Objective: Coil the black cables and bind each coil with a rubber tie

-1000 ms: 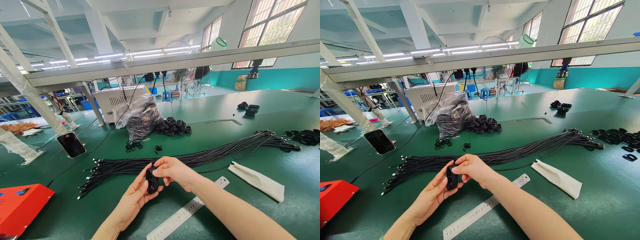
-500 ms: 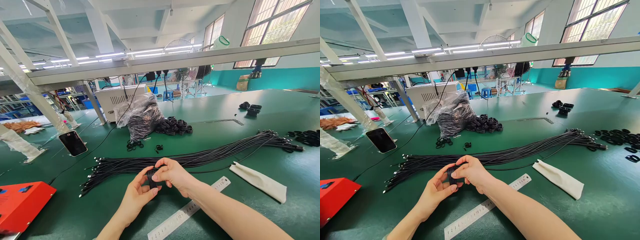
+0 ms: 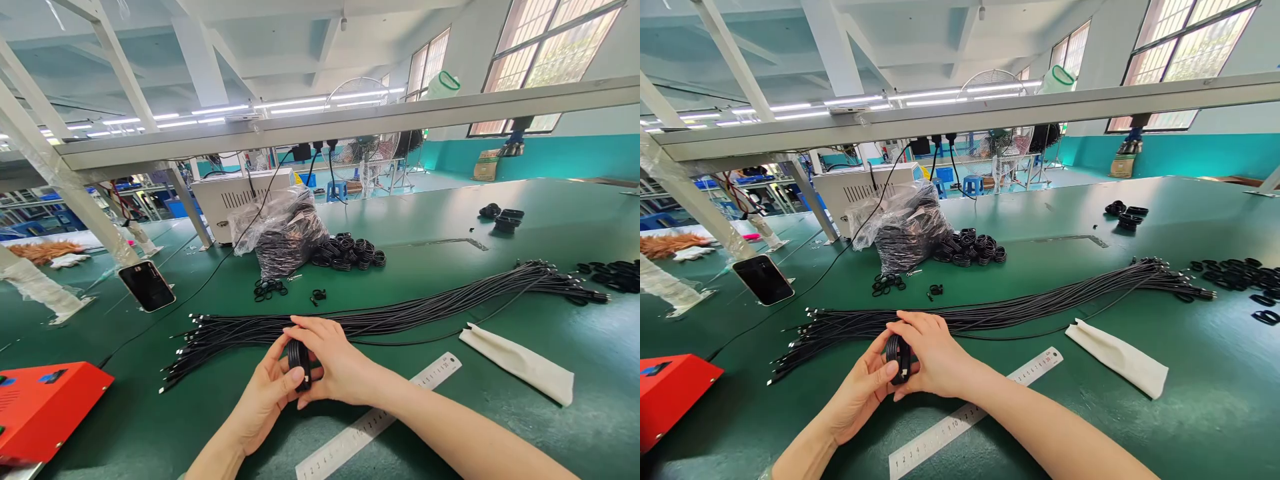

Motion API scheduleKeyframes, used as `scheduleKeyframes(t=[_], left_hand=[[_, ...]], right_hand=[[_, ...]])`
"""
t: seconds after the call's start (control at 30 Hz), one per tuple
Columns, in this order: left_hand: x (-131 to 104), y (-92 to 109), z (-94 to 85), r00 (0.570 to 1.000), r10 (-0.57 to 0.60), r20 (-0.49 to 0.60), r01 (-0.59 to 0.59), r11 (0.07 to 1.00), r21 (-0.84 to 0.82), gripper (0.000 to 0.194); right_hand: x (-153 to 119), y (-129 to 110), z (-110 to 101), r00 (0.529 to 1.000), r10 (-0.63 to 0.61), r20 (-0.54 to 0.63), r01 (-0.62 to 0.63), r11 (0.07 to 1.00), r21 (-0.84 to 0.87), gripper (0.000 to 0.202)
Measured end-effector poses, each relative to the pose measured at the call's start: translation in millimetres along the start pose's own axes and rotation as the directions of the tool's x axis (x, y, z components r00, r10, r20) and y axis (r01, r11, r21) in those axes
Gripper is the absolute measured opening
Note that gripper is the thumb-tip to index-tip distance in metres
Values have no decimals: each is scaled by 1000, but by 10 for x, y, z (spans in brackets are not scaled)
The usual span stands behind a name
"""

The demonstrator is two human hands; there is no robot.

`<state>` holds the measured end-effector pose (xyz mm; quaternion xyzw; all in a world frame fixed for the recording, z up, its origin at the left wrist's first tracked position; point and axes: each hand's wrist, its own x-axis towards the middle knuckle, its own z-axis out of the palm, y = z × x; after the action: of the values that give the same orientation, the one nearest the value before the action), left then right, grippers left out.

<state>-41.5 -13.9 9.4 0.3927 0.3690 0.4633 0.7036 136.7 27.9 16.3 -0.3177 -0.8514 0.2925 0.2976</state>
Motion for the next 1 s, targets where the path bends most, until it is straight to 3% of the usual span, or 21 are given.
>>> scheduleKeyframes(t=[0.17,0.33,0.47,0.57,0.67,0.87,0.93,1.0], left_hand=[[-50,87,86,998,-31,61,28,998,56,35],[-13,55,84,999,-40,3,40,998,58,36],[49,-60,18,997,-70,-25,71,997,30,52],[79,-122,-49,992,-102,-76,101,995,-25,52],[123,-168,-122,976,-129,-175,122,991,-50,49],[256,-305,-260,960,-152,-236,138,988,-75,41],[282,-340,-294,962,-141,-234,125,989,-82,38],[291,-353,-311,961,-133,-242,114,989,-91,36]], right_hand=[[4,4,76,997,-45,-56,47,998,36,74],[-45,-79,101,992,123,16,-124,980,154,88],[-34,-43,86,969,246,34,-248,948,198,81],[69,137,-79,921,385,-59,-368,909,195,75],[299,443,-405,809,550,-207,-550,833,60,71],[959,972,-1055,697,548,-462,-648,758,-78,79],[1064,1035,-1113,686,519,-510,-652,749,-116,76],[1045,1032,-1045,710,481,-514,-632,757,-164,65]])
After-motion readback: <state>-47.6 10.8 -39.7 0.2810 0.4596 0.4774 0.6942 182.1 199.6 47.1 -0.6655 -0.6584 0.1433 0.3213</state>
